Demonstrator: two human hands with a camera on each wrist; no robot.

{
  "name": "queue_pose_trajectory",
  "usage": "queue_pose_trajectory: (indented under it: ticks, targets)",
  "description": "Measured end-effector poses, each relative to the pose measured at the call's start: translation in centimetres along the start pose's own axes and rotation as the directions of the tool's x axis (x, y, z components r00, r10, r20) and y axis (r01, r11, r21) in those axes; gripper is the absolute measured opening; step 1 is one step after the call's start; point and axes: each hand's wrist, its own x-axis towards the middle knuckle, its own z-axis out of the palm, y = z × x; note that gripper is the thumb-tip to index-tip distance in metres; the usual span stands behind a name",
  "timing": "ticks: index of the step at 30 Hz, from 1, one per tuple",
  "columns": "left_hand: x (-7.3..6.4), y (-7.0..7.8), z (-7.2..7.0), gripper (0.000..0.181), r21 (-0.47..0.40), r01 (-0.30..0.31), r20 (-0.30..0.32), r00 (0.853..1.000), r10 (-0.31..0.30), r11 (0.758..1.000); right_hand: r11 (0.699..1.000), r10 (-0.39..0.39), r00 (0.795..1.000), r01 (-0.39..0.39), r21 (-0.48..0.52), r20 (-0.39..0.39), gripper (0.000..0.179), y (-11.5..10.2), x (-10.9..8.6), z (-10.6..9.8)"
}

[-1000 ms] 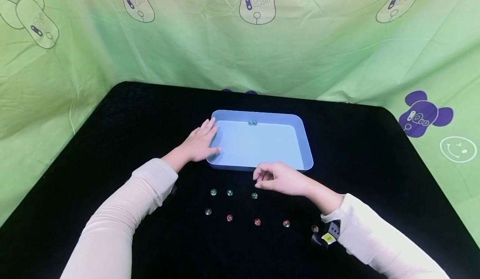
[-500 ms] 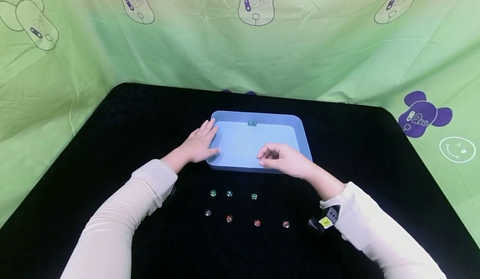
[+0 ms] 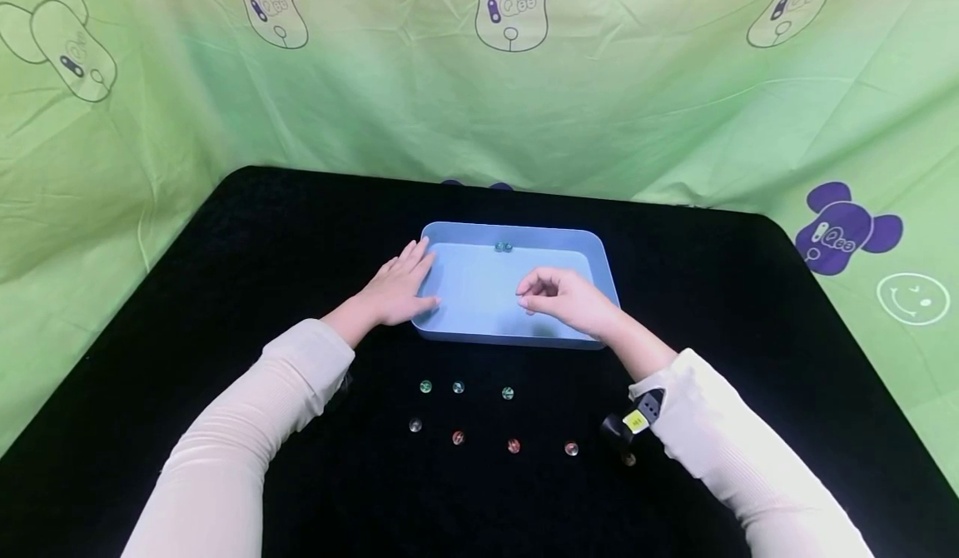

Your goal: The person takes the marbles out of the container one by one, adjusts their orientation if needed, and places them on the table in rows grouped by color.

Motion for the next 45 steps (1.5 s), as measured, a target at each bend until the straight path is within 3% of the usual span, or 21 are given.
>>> queue_pose_trajectory:
  ticks: [18,45]
  targets:
    - [-0.1,0.0,-0.2,0.074,-0.002,0.005,-0.005,1.000,-0.005,1.000,0.997,0.061,0.994,-0.058,0.043,-0.092,0.024,0.2,2.3,-0.7]
    - [0.0,0.0,0.0,0.073,-0.003,0.002,-0.012,1.000,-0.002,1.000,0.981,0.180,0.963,-0.161,0.107,-0.203,0.019,1.6,6.1,-0.7]
